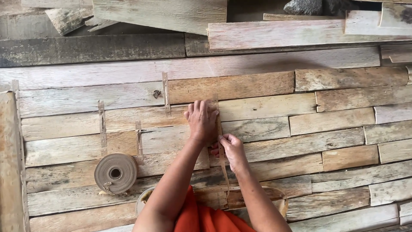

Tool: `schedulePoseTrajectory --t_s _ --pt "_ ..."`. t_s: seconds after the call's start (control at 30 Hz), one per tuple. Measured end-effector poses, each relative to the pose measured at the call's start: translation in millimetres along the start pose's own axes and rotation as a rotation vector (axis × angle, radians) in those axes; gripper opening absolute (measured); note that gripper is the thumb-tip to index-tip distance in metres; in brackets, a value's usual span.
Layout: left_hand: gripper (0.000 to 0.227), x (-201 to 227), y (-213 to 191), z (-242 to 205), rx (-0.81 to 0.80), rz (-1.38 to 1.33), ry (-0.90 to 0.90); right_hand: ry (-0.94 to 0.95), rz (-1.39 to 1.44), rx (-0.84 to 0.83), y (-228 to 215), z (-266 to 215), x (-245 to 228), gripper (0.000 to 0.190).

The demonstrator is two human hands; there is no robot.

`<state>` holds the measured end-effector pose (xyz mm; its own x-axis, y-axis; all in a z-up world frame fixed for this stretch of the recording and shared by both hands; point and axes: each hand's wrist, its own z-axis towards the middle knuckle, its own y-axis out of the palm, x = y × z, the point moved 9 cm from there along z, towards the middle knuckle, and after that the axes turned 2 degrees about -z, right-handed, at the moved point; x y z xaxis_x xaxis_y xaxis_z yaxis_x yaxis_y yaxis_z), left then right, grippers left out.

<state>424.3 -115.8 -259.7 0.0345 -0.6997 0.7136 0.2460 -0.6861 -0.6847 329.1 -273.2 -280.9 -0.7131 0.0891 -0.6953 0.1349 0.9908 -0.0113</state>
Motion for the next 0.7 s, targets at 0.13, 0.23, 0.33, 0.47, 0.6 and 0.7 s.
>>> schedulePoseTrajectory --t_s 0.13,0.23,0.33,0.47,0.6,0.7 --pt "0.043 -1.5 -1.7 1.2 0.012 -0.039 0.017 -0.005 -0.007 0.008 -2.3 8.4 2.9 0.018" --pt "0.015 7.6 -19.0 -5.3 0.140 -0.145 0.151 -0.017 0.008 0.028 -2.5 1.5 -0.2 0.017" --pt "0.021 20.2 -21.2 -14.1 -0.010 -0.128 0.232 -0.070 0.008 0.028 -5.7 9.7 3.8 0.020" --pt "0.034 45.0 -31.6 -21.8 -0.102 0.059 0.330 -0.049 0.025 0.043 -6.4 12.2 7.1 0.021" --pt "0.035 34.3 -14.7 -22.1 -0.113 0.158 0.302 -0.057 0.001 0.065 -10.1 18.0 12.9 0.022" --pt "0.034 32.8 -11.7 -24.2 -0.067 0.205 0.297 -0.104 -0.061 0.112 -8.4 11.9 4.6 0.020"
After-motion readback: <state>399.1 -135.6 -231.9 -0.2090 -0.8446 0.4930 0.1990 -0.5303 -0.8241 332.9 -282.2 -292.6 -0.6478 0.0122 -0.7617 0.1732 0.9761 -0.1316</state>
